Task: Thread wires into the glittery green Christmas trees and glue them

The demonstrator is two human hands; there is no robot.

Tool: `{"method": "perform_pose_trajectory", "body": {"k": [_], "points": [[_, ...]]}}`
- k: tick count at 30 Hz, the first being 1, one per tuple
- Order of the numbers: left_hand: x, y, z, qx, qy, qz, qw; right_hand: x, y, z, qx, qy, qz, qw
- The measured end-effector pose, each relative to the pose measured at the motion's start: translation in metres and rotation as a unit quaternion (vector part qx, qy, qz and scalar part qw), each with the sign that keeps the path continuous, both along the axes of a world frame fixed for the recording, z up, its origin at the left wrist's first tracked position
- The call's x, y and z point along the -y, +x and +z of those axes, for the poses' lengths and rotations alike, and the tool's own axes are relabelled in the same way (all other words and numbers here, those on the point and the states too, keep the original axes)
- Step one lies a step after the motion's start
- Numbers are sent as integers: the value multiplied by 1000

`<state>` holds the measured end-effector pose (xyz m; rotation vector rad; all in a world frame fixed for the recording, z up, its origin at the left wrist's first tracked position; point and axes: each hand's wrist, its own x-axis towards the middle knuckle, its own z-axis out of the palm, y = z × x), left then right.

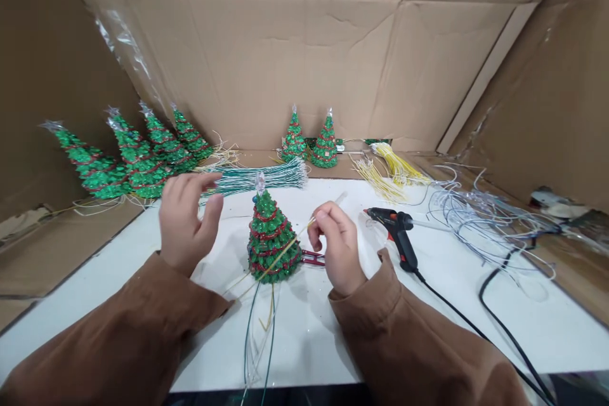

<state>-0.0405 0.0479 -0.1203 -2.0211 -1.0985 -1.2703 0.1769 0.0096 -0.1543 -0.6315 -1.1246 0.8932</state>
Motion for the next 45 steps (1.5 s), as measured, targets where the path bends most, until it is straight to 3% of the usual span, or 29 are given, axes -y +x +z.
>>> {"method": "perform_pose_trajectory", "body": {"k": [3, 6, 11, 15, 18, 22, 24, 28, 33, 36, 40, 45], "points": [[25, 16, 3, -133, 113, -189, 966, 2, -3, -2, 7, 2, 4, 1000], [36, 30, -3, -166, 123, -229, 951, 4, 0, 4, -40, 32, -10, 999], [32, 40, -16, -200, 59, -214, 954, 5, 9, 23, -116, 72, -23, 990], [31, 41, -19, -159, 34, -223, 961, 4, 9, 22, -143, 54, 15, 988], [31, 41, -18, -116, 2, -212, 970, 7, 1, 11, -7, 53, 44, 998], [30, 41, -18, -143, 31, -207, 967, 12, -9, 0, 185, 134, 68, 971], [30, 41, -17, -160, 39, -206, 965, 12, -9, -1, 192, 163, 28, 968], [31, 41, -17, -158, 15, -187, 969, 9, -5, -2, 120, 140, -60, 981], [32, 39, -20, -143, 16, -199, 969, 9, -7, -5, 206, 178, -34, 962], [30, 36, -21, -60, -3, -200, 978, 9, -6, -5, 214, 187, -97, 954], [21, 34, -21, 87, -75, -125, 985, 9, -2, -5, 273, 203, -178, 923], [15, 38, -26, 129, -189, -143, 963, 12, -3, -7, 331, 232, -199, 893]]}}
